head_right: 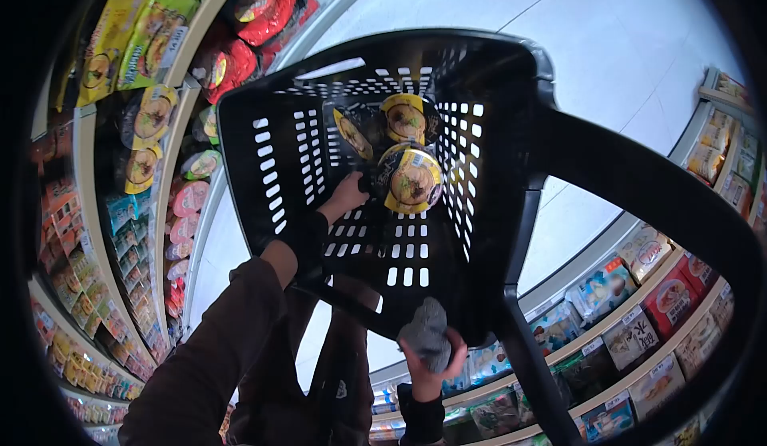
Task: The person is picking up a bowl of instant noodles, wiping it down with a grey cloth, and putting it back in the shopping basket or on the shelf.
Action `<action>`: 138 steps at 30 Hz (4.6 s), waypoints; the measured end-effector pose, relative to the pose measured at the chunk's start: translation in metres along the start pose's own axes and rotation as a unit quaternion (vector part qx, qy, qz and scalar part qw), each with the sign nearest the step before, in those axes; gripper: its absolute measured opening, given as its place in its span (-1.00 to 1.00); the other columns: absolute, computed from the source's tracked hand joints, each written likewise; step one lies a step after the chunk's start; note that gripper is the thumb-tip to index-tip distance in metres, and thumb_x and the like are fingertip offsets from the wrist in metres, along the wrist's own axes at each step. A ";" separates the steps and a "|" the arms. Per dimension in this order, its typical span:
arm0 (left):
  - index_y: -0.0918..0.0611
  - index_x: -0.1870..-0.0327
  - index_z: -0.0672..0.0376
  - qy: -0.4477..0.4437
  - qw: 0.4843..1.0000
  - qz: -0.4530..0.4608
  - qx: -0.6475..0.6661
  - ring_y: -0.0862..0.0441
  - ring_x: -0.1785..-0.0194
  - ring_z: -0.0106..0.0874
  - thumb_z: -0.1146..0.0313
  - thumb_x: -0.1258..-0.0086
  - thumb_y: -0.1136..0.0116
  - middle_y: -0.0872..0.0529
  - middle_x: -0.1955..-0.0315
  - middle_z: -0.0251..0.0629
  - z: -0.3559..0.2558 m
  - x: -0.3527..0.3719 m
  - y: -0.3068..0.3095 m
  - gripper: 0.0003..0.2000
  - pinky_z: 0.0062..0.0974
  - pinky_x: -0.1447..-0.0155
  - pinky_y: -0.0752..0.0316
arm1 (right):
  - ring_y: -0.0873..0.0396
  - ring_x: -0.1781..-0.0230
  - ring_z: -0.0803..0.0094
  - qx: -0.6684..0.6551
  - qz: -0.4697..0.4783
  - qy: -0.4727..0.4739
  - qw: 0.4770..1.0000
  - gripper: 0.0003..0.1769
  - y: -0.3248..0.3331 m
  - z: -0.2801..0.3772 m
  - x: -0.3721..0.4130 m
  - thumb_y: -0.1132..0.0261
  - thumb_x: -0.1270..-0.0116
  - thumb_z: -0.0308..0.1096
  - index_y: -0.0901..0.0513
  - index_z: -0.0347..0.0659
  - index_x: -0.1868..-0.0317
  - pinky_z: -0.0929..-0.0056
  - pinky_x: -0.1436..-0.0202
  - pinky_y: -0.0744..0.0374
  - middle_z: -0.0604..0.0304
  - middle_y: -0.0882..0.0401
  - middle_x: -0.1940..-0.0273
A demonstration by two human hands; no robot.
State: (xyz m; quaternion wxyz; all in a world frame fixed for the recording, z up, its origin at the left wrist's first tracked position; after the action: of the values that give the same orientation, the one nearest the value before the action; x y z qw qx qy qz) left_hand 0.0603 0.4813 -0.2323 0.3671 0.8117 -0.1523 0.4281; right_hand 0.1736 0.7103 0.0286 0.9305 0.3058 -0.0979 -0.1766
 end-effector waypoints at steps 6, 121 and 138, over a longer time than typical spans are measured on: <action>-0.25 -0.06 0.36 0.019 0.998 -0.011 0.052 -0.36 -0.05 -0.18 0.27 0.12 -0.24 -0.39 0.03 0.02 0.018 -0.042 -0.040 -0.33 -0.42 -0.09 -0.29 | -0.42 0.34 0.38 0.039 -0.021 0.077 0.996 -0.15 0.007 -0.004 0.008 -0.55 0.50 -0.14 -0.34 -0.27 0.13 0.46 0.31 -0.42 0.10 -0.40 0.24; -0.47 0.17 0.29 -0.508 0.726 -0.452 -0.099 -0.27 -0.16 -0.28 0.64 0.20 -0.05 -0.38 -0.06 -0.23 0.111 0.683 0.385 -0.59 -0.37 -0.16 -0.24 | -0.38 0.19 0.50 -0.334 0.473 -0.004 0.815 -0.37 -0.010 0.479 0.239 -0.15 -0.14 -0.21 -0.08 0.00 -0.20 0.61 0.44 -0.46 0.19 -0.34 0.16; -0.48 0.30 0.26 -0.513 0.736 -0.427 -0.115 -0.20 -0.22 -0.26 0.59 0.13 0.00 -0.36 -0.08 -0.26 0.119 0.719 0.350 -0.73 -0.31 -0.17 -0.22 | -0.26 -0.07 0.43 -0.413 0.464 0.074 0.780 -0.32 -0.004 0.487 0.250 -0.16 -0.11 -0.24 -0.09 -0.20 -0.21 0.57 -0.02 -0.30 0.13 -0.26 -0.08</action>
State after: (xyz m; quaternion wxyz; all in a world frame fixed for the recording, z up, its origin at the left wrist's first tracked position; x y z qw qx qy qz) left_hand 0.3558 0.2036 0.4675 0.4678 0.8400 -0.0032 -0.2749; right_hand 0.2611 0.3496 0.4318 0.9413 -0.1778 -0.0764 0.2766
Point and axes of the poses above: each hand's wrist, its own x-axis away from the middle knuckle, its own y-axis out of the back of the hand, z = x × y, the point moved 1 cm from there along -x, towards the middle knuckle
